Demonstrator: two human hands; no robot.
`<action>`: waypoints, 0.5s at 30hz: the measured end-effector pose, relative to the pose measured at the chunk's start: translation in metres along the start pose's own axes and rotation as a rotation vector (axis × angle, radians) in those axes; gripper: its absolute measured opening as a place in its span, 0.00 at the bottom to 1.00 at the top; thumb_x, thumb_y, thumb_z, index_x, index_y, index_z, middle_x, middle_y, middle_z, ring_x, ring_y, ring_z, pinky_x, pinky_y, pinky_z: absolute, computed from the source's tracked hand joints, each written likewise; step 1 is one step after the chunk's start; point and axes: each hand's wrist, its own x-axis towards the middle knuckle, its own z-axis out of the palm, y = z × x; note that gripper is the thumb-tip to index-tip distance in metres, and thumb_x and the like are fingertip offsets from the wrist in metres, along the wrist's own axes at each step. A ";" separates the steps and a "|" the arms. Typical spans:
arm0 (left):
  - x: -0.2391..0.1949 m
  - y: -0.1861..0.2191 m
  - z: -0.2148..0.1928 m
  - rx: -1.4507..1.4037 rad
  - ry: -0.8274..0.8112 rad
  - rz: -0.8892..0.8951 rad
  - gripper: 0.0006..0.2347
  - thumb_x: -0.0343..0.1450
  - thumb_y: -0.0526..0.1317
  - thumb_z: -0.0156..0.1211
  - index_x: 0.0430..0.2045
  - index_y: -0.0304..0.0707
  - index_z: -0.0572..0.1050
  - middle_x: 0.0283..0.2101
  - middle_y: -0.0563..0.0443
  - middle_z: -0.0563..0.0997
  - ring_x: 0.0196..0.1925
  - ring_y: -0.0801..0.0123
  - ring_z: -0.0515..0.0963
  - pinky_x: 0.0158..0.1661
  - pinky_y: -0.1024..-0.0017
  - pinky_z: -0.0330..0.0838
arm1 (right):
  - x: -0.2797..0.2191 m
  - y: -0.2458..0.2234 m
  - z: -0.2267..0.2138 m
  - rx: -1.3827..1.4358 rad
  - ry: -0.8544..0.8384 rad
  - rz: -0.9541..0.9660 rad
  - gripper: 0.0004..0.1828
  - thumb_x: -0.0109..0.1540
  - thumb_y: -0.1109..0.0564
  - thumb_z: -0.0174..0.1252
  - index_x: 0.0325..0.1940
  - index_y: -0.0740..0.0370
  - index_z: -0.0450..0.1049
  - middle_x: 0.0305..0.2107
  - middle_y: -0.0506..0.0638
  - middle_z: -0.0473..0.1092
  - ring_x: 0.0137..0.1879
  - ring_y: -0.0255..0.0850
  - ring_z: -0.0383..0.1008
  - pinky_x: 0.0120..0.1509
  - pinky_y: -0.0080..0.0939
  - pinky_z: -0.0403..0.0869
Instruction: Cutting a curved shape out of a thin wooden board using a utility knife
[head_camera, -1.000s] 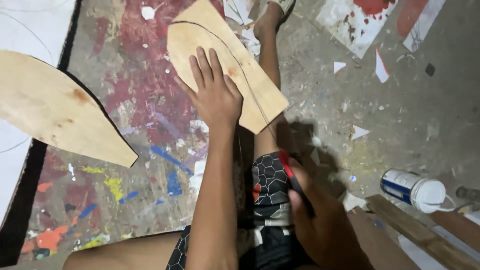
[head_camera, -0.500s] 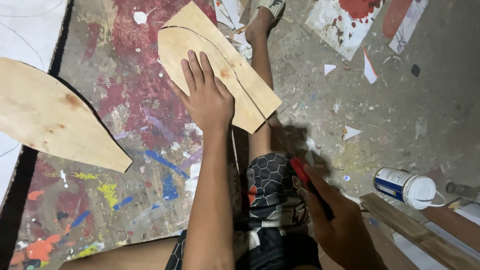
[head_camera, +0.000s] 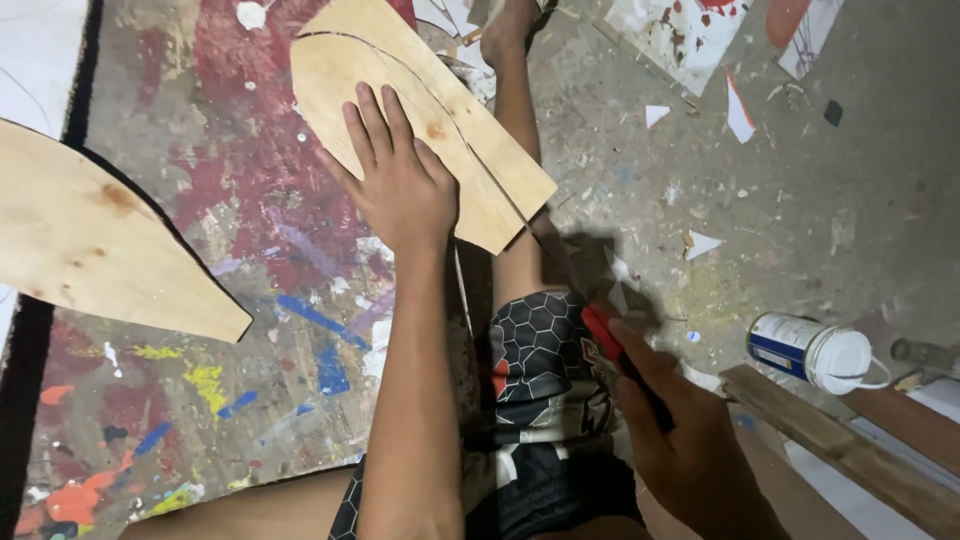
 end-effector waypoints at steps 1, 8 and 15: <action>0.000 0.000 0.000 -0.008 -0.002 0.006 0.25 0.79 0.40 0.40 0.76 0.47 0.54 0.79 0.53 0.49 0.82 0.61 0.47 0.74 0.38 0.27 | -0.001 0.001 -0.001 -0.010 -0.003 -0.008 0.29 0.65 0.55 0.50 0.72 0.55 0.65 0.61 0.54 0.74 0.55 0.38 0.77 0.52 0.37 0.72; 0.000 0.002 -0.004 0.033 -0.048 0.003 0.25 0.80 0.41 0.38 0.77 0.47 0.52 0.80 0.53 0.48 0.82 0.62 0.45 0.73 0.38 0.28 | 0.007 -0.017 -0.011 0.001 -0.074 0.105 0.30 0.65 0.53 0.47 0.73 0.51 0.65 0.58 0.51 0.77 0.32 0.35 0.73 0.40 0.35 0.71; 0.000 0.001 -0.001 0.001 -0.052 0.009 0.25 0.80 0.41 0.39 0.77 0.46 0.51 0.80 0.52 0.47 0.82 0.61 0.44 0.74 0.40 0.24 | 0.028 -0.034 -0.018 0.004 -0.135 0.077 0.28 0.66 0.54 0.47 0.72 0.51 0.67 0.55 0.43 0.79 0.40 0.29 0.71 0.45 0.30 0.68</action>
